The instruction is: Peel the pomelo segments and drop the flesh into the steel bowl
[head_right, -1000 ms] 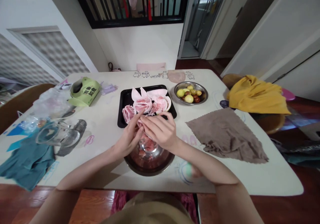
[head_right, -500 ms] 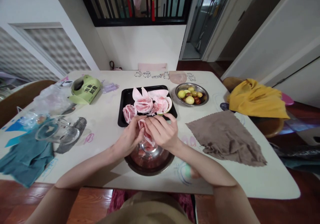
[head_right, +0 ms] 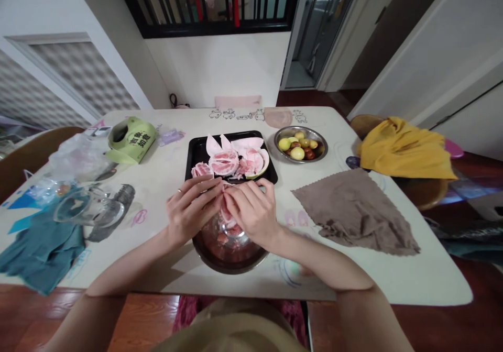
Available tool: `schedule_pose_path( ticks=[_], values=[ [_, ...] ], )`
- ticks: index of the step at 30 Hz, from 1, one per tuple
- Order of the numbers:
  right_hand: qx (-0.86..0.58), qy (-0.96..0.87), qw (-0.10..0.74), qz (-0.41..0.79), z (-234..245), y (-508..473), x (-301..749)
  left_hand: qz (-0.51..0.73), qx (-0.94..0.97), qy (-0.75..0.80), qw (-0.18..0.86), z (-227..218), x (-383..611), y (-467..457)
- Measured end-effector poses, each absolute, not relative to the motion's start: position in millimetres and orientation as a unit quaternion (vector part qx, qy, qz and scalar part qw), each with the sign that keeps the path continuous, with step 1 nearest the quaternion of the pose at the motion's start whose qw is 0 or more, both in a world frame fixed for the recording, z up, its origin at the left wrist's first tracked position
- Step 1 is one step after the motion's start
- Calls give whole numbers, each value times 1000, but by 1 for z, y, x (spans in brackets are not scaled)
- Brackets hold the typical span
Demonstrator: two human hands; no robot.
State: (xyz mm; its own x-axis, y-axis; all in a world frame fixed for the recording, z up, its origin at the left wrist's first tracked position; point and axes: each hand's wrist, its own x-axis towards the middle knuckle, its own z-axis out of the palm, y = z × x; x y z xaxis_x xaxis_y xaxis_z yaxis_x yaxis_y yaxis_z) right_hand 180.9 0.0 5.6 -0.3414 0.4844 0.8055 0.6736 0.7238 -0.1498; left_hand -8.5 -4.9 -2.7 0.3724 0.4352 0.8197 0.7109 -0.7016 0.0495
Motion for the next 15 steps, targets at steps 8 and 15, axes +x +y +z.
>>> schedule_pose_path(
  ticks=[8, 15],
  values=[
    [-359, -830, 405, -136, 6, -4, 181, -388, -833, -298, 257, 1, -16, -7],
    [-321, -833, 407, -191, -1, -5, 182, -414, -850, -273, 177, 0, -19, -5]
  ],
)
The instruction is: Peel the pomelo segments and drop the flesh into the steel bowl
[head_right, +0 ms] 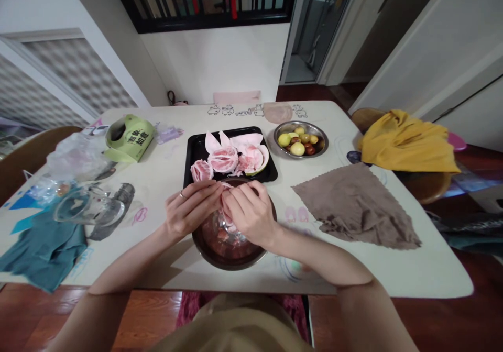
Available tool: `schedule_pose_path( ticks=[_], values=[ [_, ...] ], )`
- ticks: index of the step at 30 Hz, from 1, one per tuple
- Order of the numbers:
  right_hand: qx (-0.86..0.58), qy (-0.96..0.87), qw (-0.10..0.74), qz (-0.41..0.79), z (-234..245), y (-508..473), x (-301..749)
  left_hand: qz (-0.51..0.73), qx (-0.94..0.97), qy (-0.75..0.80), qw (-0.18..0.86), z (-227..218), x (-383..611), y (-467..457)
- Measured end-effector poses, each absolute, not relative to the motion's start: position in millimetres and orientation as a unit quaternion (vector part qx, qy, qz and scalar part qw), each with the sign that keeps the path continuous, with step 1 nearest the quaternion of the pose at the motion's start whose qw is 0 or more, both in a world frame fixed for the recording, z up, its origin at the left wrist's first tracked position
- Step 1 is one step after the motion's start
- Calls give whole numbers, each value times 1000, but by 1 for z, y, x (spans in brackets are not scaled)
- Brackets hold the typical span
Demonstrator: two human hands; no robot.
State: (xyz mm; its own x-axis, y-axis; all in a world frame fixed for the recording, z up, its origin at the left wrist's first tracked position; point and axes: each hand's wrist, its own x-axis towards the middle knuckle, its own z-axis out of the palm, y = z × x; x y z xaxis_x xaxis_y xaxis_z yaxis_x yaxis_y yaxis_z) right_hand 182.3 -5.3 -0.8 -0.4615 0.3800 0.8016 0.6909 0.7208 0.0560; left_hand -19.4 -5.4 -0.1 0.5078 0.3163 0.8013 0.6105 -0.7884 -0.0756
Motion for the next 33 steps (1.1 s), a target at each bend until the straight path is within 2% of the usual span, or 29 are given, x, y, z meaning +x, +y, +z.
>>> schedule_pose_path(
  ticks=[19, 26, 33],
  values=[
    [-228, -809, 476, -256, 7, -10, 185, -508, -801, -295, 119, 1, -14, -16],
    [-215, -811, 484, -251, 9, -11, 186, -545, -776, -319, 4, 24, -10, -19],
    [-305, -786, 525, -114, 18, -5, 183, -547, -733, -379, -139, 27, -7, -17]
  ],
)
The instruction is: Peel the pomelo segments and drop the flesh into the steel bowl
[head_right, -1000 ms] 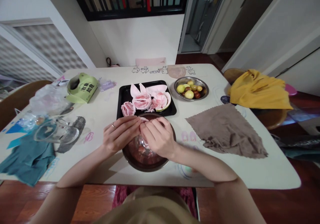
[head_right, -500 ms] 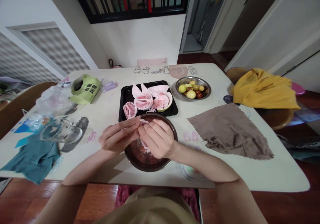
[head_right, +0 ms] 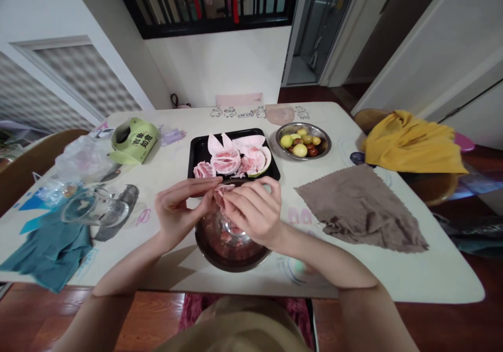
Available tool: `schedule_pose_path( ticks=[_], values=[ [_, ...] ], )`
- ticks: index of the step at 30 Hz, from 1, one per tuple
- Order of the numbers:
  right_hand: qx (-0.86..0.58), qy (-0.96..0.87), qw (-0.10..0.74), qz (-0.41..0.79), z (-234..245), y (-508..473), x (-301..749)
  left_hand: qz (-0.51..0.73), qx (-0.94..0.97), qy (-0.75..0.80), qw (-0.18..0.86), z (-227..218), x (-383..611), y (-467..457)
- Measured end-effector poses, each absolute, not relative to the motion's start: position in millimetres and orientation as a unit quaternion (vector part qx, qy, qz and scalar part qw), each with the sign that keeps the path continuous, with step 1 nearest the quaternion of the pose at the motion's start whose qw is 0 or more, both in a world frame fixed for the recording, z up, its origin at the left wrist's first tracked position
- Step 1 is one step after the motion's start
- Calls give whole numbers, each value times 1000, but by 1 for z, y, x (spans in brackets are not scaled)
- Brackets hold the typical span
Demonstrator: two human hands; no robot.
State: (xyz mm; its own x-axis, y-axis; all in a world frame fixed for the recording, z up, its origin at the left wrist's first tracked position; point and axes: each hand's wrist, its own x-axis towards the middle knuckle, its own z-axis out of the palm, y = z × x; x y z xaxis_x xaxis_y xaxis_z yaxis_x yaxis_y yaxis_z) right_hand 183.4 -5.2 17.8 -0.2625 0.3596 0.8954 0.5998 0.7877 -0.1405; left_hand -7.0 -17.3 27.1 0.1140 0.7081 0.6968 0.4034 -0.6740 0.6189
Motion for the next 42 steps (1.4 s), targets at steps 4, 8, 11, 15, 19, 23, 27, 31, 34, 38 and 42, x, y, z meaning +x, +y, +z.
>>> schedule_pose_path(
  ticks=[4, 8, 11, 15, 19, 23, 27, 31, 34, 38, 42],
  values=[
    [-327, -775, 533, -93, 17, 1, 183, 511, 721, 395, 252, 21, -4, -15],
    [-322, -784, 518, -109, 13, 4, 184, 470, 693, 413, 357, 17, -2, -12],
    [-316, -793, 512, -97, 9, 5, 182, 450, 684, 411, 401, 11, -1, -9],
    [-301, -804, 508, -69, 5, 7, 179, 436, 706, 401, 389, 2, 2, -5],
    [-309, -809, 488, -107, 2, 10, 181, 445, 737, 389, 327, -2, 5, -3],
    [-304, -804, 472, -196, 2, 12, 183, 455, 783, 356, 229, -3, 7, -4],
    [-334, -792, 491, -138, 5, 13, 182, 464, 794, 340, 198, -5, 8, -5],
    [-304, -804, 495, -126, 8, 14, 181, 459, 774, 369, 233, -7, 7, -5],
    [-287, -822, 471, -137, 8, 14, 181, 449, 791, 359, 210, -7, 6, -4],
    [-261, -835, 458, -158, 7, 13, 186, 437, 802, 345, 218, -7, 5, -4],
    [-231, -835, 446, -225, 4, 11, 191, 449, 780, 355, 254, -6, 4, -5]
  ],
)
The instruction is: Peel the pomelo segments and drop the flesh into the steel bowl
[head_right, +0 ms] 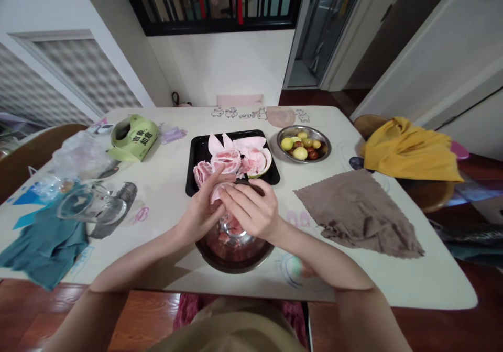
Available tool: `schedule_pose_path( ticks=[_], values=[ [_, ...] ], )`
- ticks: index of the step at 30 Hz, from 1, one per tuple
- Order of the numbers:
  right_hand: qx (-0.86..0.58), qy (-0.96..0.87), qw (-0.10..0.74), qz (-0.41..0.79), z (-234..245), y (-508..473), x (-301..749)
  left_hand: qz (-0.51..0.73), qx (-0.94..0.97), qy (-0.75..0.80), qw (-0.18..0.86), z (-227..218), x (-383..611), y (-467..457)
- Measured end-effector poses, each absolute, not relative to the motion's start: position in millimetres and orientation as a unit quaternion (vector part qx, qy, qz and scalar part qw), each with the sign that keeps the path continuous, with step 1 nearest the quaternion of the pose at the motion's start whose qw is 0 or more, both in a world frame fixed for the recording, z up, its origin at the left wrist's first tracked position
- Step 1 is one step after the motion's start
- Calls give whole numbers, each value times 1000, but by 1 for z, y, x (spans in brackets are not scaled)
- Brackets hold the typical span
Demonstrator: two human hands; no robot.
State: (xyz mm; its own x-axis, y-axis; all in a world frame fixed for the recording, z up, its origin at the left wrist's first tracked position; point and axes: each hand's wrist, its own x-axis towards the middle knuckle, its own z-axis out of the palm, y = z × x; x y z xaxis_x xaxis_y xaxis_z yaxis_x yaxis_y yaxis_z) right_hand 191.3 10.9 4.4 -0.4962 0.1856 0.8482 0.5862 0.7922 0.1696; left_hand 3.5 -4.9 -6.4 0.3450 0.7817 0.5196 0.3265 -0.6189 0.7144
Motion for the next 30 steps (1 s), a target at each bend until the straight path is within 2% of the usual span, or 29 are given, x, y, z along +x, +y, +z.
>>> schedule_pose_path(
  ticks=[5, 11, 23, 30],
  values=[
    [-211, -829, 436, -279, 5, 13, 190, 422, 804, 354, 225, -6, -2, -3],
    [-204, -840, 419, -277, 4, 9, 187, 398, 814, 373, 201, -10, 0, -5],
    [-282, -784, 545, -97, 4, 6, 173, 412, 804, 397, 159, -15, 9, -9],
    [-312, -765, 563, -5, 2, 13, 172, 436, 805, 381, 134, -22, 8, -3]
  ],
)
